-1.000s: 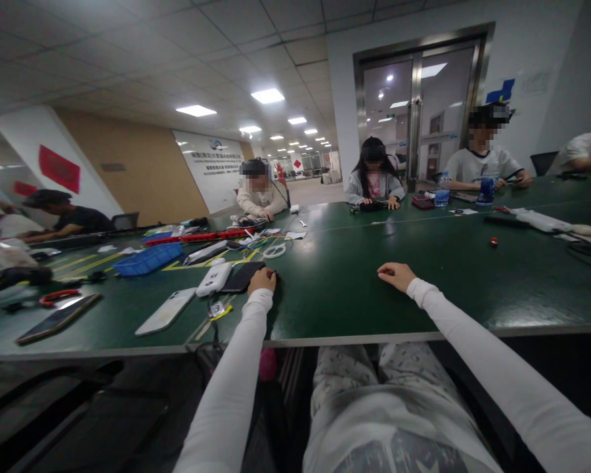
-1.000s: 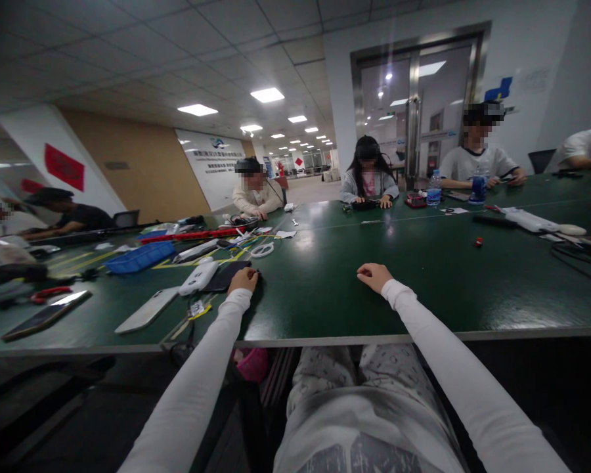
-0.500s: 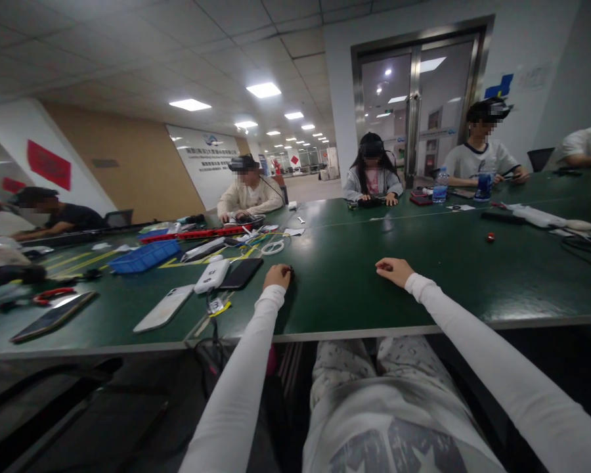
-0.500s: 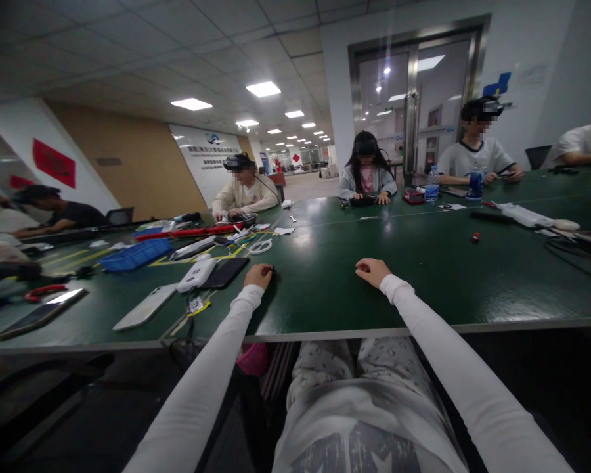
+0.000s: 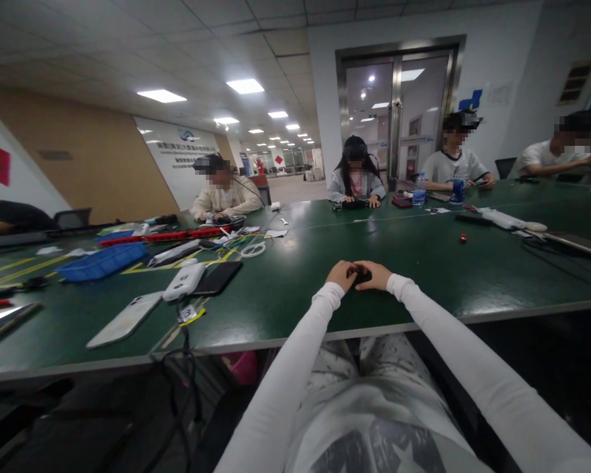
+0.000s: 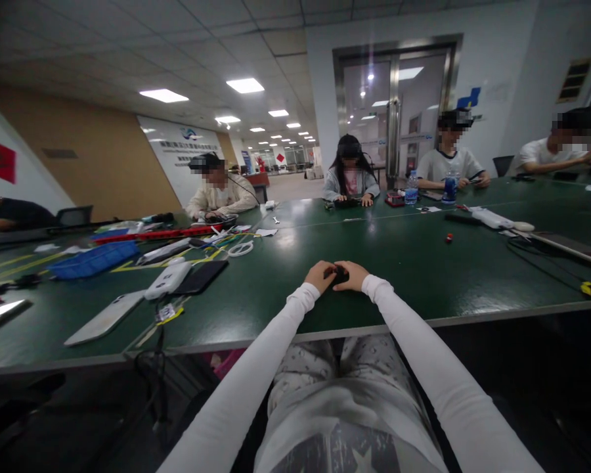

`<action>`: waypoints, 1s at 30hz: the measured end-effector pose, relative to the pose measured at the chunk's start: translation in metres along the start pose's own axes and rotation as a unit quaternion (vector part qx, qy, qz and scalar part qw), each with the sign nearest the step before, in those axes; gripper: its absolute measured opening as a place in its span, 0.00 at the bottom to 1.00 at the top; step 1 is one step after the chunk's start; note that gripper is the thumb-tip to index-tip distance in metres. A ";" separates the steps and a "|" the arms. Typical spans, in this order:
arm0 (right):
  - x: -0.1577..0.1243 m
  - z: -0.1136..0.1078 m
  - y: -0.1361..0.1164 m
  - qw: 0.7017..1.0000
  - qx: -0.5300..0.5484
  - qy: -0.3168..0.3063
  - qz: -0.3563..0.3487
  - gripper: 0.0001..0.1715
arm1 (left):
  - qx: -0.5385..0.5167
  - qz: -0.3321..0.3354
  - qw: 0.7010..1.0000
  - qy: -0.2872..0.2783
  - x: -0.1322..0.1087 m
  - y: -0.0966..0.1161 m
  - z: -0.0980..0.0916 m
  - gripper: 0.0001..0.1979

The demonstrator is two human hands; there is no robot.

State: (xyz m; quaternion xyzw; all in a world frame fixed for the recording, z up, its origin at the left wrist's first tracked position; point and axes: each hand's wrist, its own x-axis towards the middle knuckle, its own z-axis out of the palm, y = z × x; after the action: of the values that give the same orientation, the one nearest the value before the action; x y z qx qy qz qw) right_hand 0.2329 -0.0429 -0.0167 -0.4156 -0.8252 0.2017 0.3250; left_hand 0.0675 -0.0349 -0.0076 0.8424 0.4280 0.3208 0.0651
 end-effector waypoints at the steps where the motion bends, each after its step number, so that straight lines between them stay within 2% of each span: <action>1: 0.001 0.000 0.001 1.000 0.005 0.003 0.005 0.45 | -0.001 -0.008 1.000 0.003 0.001 0.001 0.001 0.09; 5: 0.002 0.002 0.003 0.998 0.024 0.023 0.046 0.46 | -0.009 -0.041 0.999 0.005 0.001 -0.003 0.000 0.08; 7: 0.003 0.001 0.003 0.998 0.022 0.023 0.050 0.43 | -0.012 -0.044 0.999 0.008 0.001 -0.005 0.000 0.08; 10: 0.002 -0.002 -0.001 0.999 0.011 0.028 0.032 0.38 | -0.012 -0.038 0.999 0.013 0.001 -0.006 0.000 0.09; 15: -0.001 -0.004 -0.007 0.998 0.023 0.054 0.004 0.36 | -0.021 -0.029 0.999 0.022 0.002 -0.008 0.000 0.09; 20: -0.001 -0.003 -0.008 0.996 0.050 0.078 -0.003 0.39 | -0.079 -0.042 0.995 0.043 0.000 -0.004 -0.004 0.11; 25: -0.001 -0.004 -0.013 0.992 0.014 0.121 -0.041 0.42 | -0.161 -0.048 0.984 0.064 -0.001 0.001 -0.006 0.12; 30: -0.002 -0.007 -0.017 0.988 0.004 0.136 -0.072 0.43 | -0.196 -0.042 0.976 0.083 0.000 0.001 -0.006 0.12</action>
State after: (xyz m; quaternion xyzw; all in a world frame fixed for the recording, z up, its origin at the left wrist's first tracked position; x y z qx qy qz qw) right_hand 0.2292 -0.0538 -0.0019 -0.3776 -0.8002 0.1225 0.4496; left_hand 0.0651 -0.0364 -0.0024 0.7650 0.3952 0.4646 0.2065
